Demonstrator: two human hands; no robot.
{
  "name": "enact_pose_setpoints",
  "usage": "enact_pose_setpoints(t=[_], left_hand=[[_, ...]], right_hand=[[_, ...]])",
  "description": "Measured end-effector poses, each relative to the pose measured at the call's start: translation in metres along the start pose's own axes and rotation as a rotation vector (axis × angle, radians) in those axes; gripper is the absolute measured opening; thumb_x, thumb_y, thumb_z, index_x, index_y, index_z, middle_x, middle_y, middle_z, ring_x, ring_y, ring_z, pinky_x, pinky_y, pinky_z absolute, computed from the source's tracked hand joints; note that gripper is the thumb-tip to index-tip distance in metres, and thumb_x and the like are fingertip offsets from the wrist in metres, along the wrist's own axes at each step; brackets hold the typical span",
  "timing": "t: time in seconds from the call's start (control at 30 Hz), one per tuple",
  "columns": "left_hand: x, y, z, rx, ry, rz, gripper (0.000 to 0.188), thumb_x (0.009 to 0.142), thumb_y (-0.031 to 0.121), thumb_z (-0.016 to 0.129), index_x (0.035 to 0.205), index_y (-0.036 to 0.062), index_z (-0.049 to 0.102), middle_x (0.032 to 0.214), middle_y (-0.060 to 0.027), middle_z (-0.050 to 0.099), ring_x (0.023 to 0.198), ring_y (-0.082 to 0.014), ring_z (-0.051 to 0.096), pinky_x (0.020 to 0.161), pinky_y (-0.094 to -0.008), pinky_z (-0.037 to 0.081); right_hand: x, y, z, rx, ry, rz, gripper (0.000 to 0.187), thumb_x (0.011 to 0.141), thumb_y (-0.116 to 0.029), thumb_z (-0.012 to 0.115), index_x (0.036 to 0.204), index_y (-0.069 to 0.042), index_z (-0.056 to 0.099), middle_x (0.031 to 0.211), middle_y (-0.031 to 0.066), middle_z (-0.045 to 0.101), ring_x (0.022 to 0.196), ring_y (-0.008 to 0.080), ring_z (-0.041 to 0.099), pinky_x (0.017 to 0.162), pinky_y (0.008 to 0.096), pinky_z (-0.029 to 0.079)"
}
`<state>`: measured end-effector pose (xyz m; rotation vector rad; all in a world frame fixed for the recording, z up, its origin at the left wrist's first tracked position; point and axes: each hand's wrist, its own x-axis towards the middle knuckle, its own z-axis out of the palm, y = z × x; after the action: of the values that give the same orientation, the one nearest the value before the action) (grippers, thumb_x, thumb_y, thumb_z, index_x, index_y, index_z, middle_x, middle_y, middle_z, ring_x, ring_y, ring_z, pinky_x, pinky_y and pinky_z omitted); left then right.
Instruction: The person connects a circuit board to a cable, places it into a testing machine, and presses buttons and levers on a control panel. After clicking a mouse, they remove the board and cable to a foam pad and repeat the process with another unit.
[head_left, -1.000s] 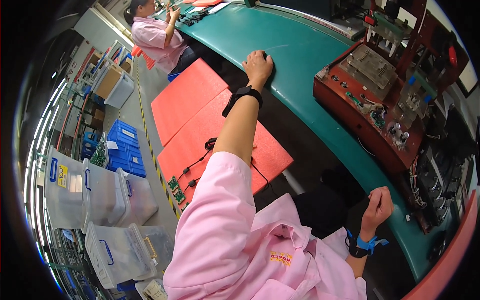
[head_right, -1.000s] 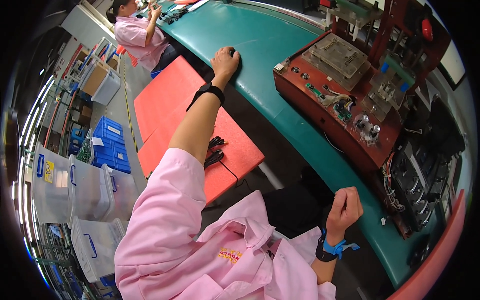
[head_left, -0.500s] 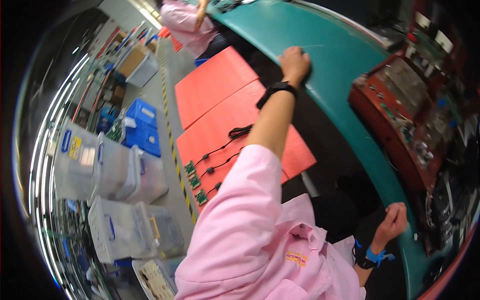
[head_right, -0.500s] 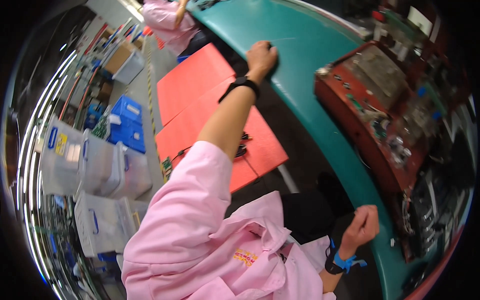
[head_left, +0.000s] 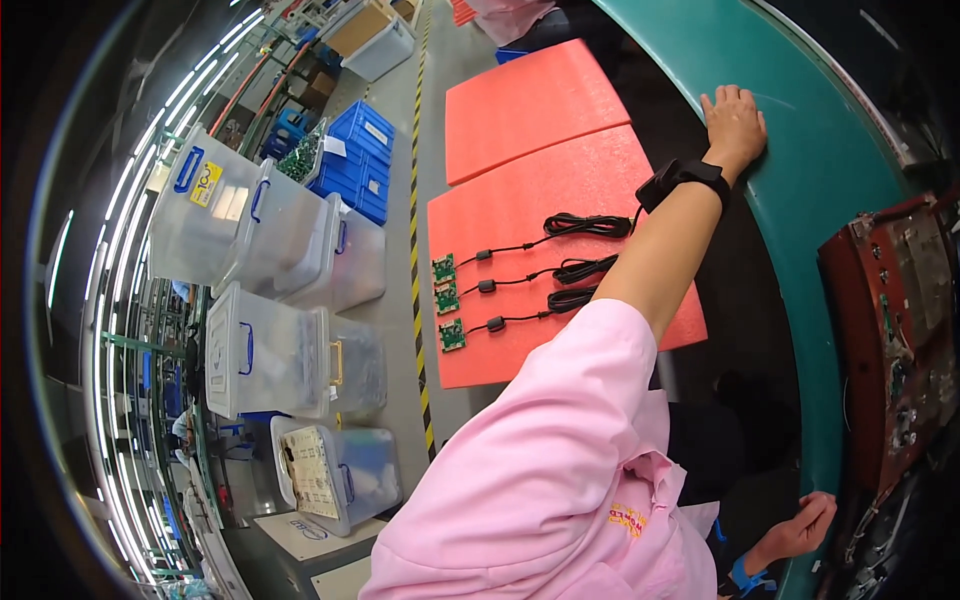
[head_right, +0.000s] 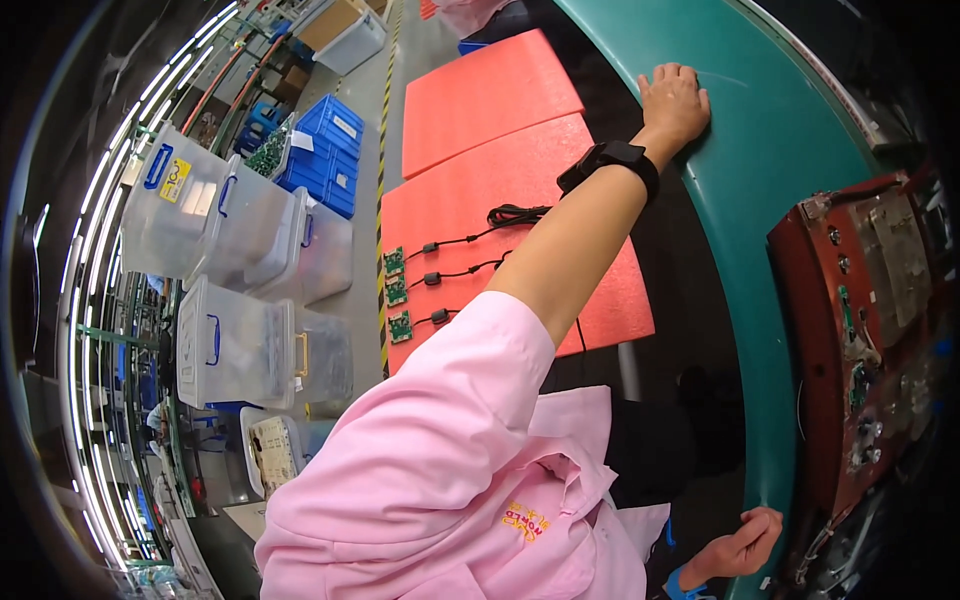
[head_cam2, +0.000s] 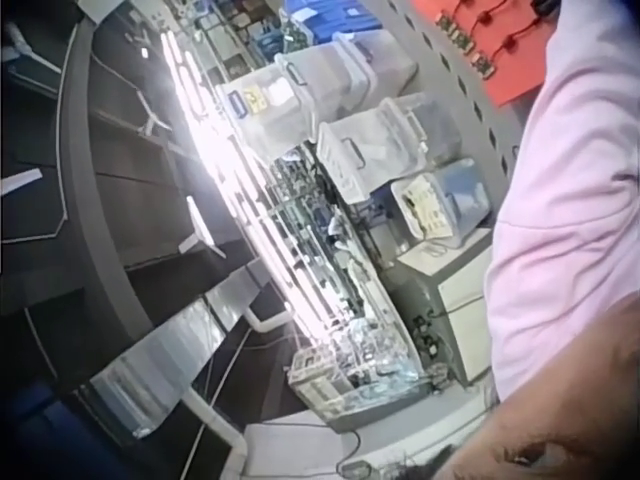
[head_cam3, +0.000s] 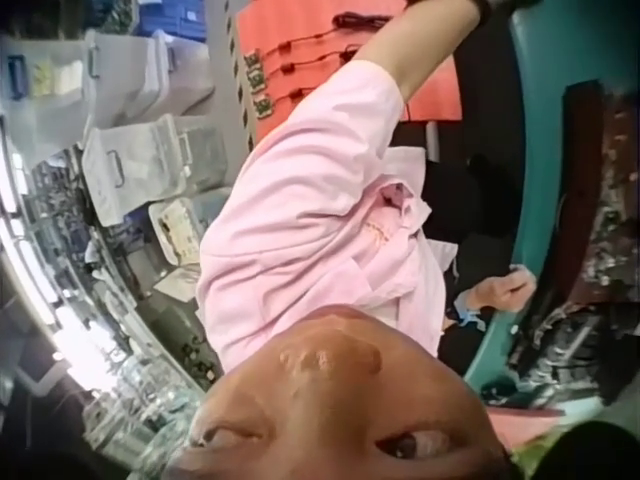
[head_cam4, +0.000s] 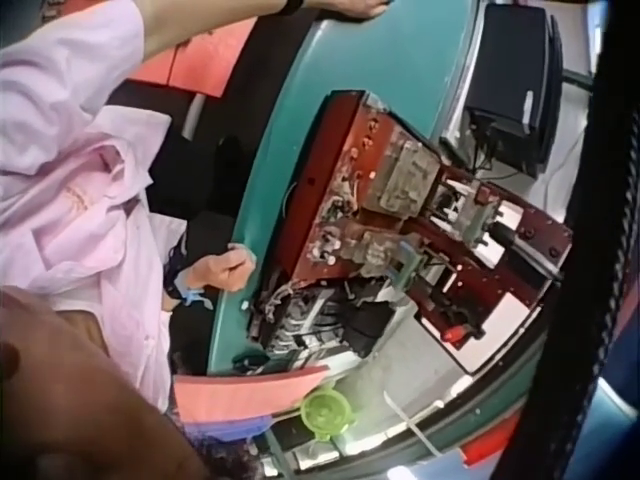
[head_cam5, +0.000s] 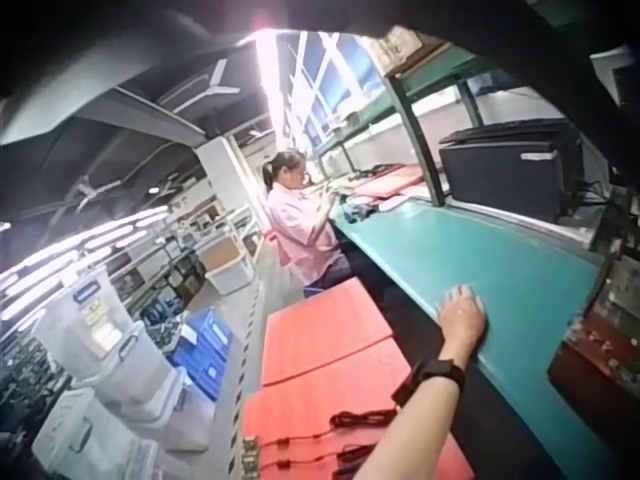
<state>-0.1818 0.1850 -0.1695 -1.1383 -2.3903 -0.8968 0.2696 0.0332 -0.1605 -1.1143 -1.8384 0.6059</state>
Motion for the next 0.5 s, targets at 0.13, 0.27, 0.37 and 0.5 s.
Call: enact_pose_setpoints(t=[0.13, 0.27, 0.37, 0.5], left_hand=[[0.000, 0.001, -0.002, 0.016, -0.011, 0.010, 0.028, 0.079, 0.027, 0.057, 0.098, 0.0054, 0.058, 0.107, -0.0107, 0.056, 0.107, -0.0265, 0.049, 0.093, -0.0491, 0.032], [0.000, 0.001, -0.002, 0.035, -0.002, 0.023, 0.030, 0.080, 0.027, 0.055, 0.100, 0.0053, 0.057, 0.109, -0.0113, 0.056, 0.108, -0.0270, 0.049, 0.093, -0.0498, 0.033], [0.000, -0.001, -0.001, 0.094, 0.026, 0.064, 0.030, 0.081, 0.028, 0.054, 0.100, 0.0059, 0.057, 0.107, -0.0117, 0.056, 0.105, -0.0282, 0.050, 0.091, -0.0526, 0.034], [0.003, -0.006, 0.000, 0.199, 0.007, 0.117, 0.030, 0.084, 0.029, 0.046, 0.101, 0.0066, 0.058, 0.103, -0.0148, 0.059, 0.099, -0.0325, 0.056, 0.088, -0.0513, 0.040]], right_hand=[[0.000, -0.001, 0.001, 0.011, 0.009, -0.016, 0.022, 0.089, -0.003, 0.039, 0.068, 0.002, 0.043, 0.064, 0.0079, 0.041, 0.059, 0.0168, 0.040, 0.054, 0.0283, 0.032], [0.003, -0.007, 0.004, 0.070, 0.017, -0.066, 0.019, 0.087, 0.001, 0.040, 0.068, 0.003, 0.043, 0.063, 0.0087, 0.042, 0.057, 0.0177, 0.040, 0.053, 0.0283, 0.033], [0.004, -0.013, 0.007, 0.081, 0.025, -0.101, 0.017, 0.085, 0.003, 0.041, 0.069, 0.004, 0.044, 0.062, 0.0099, 0.044, 0.056, 0.0188, 0.042, 0.051, 0.0290, 0.034], [0.004, -0.018, 0.009, 0.030, 0.057, -0.071, 0.014, 0.082, 0.005, 0.043, 0.069, 0.004, 0.048, 0.063, 0.0117, 0.048, 0.055, 0.0203, 0.046, 0.049, 0.0296, 0.036]])
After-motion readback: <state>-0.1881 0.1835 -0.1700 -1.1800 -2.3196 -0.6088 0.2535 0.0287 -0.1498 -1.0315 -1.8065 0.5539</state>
